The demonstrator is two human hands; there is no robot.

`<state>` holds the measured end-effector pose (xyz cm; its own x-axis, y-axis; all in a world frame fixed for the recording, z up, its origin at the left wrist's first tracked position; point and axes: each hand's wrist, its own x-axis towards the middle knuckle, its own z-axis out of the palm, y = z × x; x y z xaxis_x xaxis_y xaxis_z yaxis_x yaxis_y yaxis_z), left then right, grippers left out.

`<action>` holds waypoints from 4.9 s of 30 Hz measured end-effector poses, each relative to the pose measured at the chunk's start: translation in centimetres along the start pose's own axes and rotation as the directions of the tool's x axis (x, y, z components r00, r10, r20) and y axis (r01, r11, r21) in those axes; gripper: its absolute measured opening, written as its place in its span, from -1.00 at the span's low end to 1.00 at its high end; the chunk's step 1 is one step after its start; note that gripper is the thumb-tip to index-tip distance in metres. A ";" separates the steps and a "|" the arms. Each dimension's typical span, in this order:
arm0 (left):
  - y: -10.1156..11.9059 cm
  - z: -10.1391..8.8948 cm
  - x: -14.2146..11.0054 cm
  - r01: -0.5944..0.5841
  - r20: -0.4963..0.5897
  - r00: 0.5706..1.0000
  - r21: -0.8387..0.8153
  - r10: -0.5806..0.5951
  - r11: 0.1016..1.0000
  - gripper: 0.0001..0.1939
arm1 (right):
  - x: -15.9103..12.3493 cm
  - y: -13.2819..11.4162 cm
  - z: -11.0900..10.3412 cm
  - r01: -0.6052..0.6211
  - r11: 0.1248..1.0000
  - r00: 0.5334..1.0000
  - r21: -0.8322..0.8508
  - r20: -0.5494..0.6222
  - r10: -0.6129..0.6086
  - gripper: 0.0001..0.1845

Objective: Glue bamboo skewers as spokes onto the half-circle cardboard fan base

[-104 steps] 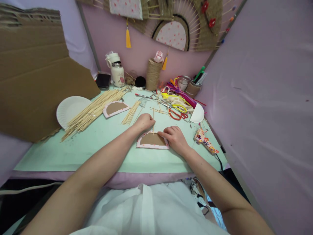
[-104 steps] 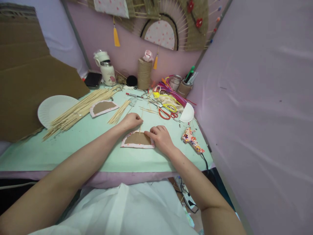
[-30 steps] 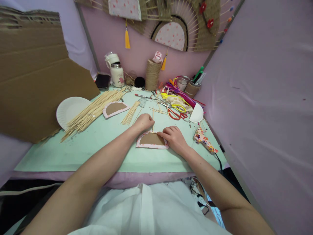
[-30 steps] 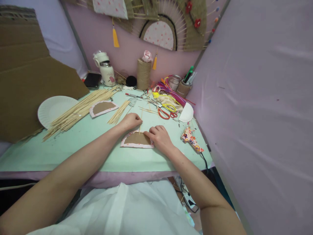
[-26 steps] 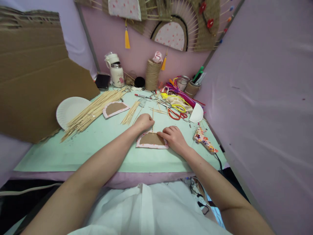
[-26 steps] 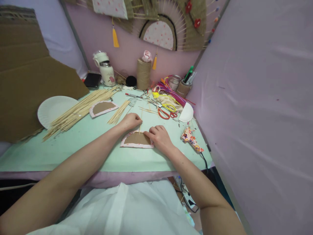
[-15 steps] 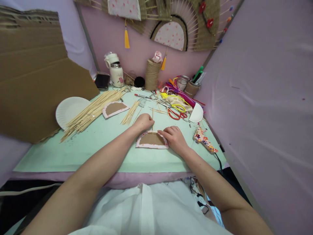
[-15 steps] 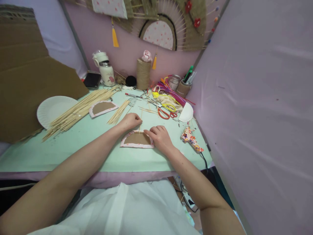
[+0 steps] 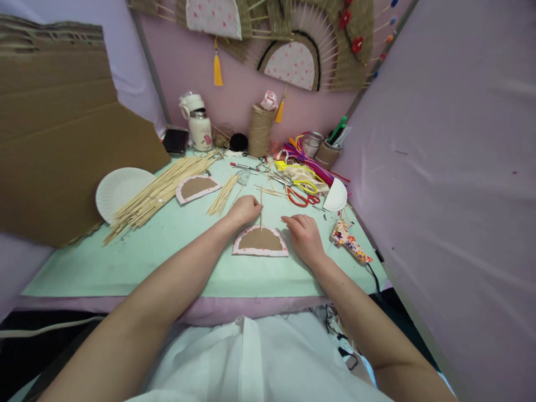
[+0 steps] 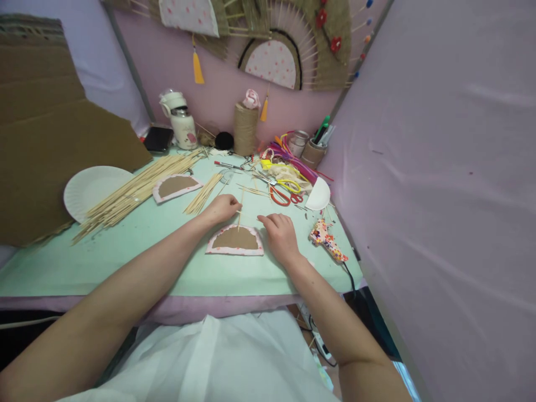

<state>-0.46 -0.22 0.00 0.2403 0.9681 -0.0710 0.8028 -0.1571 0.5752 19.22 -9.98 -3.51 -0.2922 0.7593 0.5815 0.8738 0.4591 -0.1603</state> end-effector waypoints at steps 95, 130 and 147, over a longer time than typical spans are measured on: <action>0.3 -4.1 -0.9 0.046 0.160 0.986 0.031 -0.050 0.998 -0.77 | -5.7 3.4 -9.8 -0.633 0.756 0.757 0.165 0.337 0.560 -0.40; 0.1 -2.4 0.6 0.066 0.054 0.996 -0.018 -0.065 0.998 -0.74 | 2.6 2.2 -5.9 -0.514 0.805 0.712 -0.297 0.375 0.594 -0.70; -1.7 -4.8 -2.2 0.013 0.169 0.985 -0.301 0.041 0.953 -0.74 | 3.1 0.0 -1.8 -0.074 0.985 0.960 0.157 0.277 0.028 -0.73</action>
<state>-4.97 -1.18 3.08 0.3616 0.9139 -0.1846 0.6040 -0.0788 0.7930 18.98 -8.46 -0.26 -0.3638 0.8699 0.3329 0.8212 0.4683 -0.3262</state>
